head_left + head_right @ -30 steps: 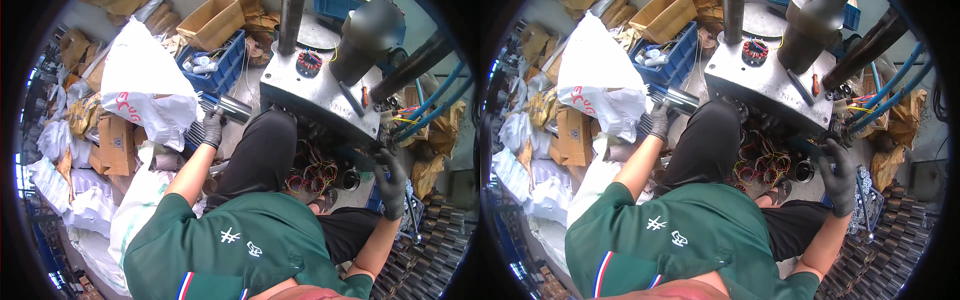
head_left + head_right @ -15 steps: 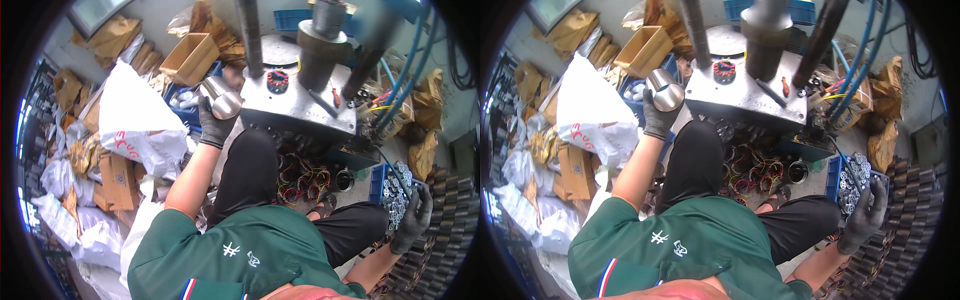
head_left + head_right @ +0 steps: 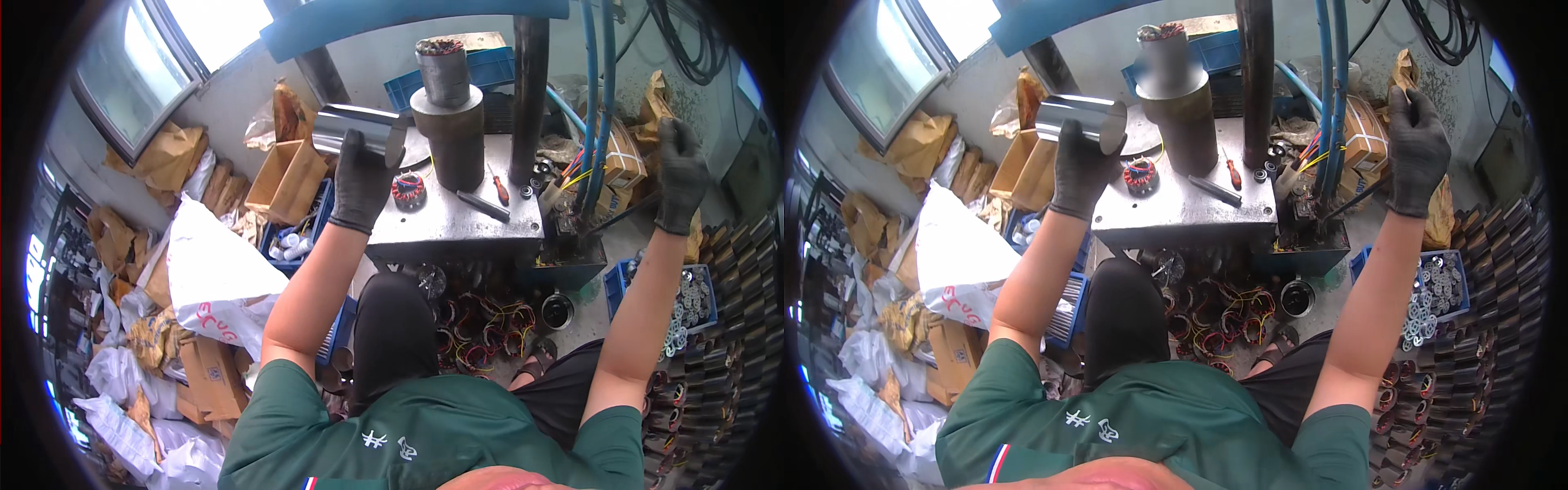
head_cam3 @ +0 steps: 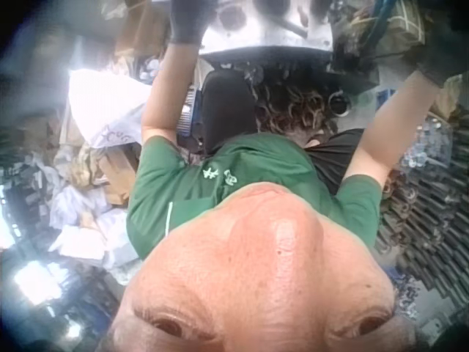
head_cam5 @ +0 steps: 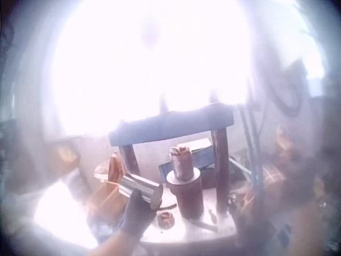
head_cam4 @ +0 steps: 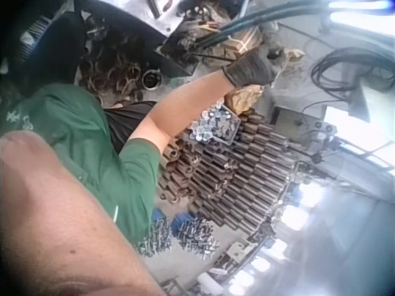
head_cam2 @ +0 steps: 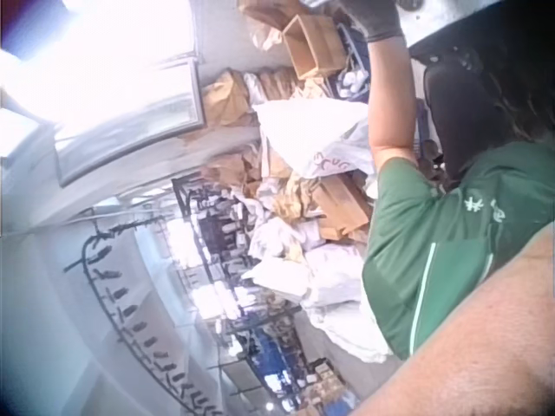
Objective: The person is using a hydraulic press to assemble metal motor components, including copper-wound stators into metal housings.
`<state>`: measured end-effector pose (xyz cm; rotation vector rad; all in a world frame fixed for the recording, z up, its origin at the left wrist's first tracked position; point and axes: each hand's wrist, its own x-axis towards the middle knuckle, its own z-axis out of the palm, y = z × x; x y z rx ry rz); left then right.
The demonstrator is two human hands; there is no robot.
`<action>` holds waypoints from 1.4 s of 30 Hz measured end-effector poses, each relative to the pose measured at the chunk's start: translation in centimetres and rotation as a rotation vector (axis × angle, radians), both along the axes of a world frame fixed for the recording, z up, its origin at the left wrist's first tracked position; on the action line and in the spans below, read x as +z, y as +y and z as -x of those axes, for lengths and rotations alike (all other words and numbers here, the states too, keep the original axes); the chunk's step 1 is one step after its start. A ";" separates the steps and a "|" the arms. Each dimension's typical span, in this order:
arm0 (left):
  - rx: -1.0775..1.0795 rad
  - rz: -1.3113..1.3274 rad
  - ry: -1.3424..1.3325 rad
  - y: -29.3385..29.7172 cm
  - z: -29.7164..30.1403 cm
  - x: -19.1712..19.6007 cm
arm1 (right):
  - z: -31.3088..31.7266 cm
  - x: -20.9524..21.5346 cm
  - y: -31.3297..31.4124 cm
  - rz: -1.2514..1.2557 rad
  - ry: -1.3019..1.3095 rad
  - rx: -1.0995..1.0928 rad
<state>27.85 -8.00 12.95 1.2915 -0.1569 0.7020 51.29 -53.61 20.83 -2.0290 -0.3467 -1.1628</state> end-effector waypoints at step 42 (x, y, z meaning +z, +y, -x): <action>0.462 0.093 -0.032 3.0 -20.1 14.7 | -0.9 -2.5 -2.6 0.128 -0.326 0.210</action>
